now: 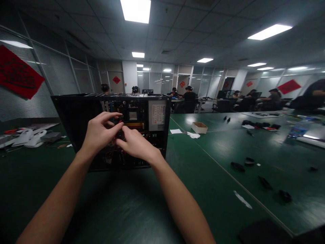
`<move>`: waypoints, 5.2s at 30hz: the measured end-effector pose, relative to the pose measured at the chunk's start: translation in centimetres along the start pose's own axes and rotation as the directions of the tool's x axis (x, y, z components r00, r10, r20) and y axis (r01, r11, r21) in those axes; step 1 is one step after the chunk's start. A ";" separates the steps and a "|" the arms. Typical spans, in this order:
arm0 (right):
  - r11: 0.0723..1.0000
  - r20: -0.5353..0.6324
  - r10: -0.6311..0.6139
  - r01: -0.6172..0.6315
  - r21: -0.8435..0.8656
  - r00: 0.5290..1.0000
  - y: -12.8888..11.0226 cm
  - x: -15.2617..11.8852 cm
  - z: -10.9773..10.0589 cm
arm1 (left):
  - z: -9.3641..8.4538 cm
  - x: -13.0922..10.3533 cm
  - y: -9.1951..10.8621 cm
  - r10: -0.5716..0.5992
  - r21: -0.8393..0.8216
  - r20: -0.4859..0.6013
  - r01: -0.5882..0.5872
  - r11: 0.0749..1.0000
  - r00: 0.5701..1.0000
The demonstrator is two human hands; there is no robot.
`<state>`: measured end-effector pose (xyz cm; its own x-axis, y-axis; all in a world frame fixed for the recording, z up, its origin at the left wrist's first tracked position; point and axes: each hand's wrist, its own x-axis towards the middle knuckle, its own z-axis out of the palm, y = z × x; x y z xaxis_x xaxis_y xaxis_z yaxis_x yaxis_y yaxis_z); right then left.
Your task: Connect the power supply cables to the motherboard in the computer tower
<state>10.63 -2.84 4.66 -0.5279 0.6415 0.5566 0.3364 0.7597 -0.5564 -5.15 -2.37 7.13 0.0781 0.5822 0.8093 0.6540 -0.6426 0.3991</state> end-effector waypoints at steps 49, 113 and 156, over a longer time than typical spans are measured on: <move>0.878 -0.161 0.166 -0.071 0.473 0.973 -0.1 -0.7 -4.5 | 0.9 -1.9 2.3 -0.033 -0.354 0.124 0.075 0.932 0.992; 0.692 -0.175 0.320 -0.356 -0.628 0.931 12.0 1.4 2.3 | 9.1 0.8 -14.2 -0.055 0.330 0.525 -0.143 0.933 0.849; 0.699 -0.125 0.374 -0.368 -0.613 0.919 11.1 1.1 2.1 | 8.8 0.7 -12.6 -0.180 0.496 0.557 -0.151 0.855 0.811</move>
<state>12.13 6.01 -2.22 -0.2619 0.8867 0.3810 0.9076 0.3605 -0.2151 -6.72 10.52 -1.13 0.3646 0.8651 0.3446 0.9207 -0.3902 0.0055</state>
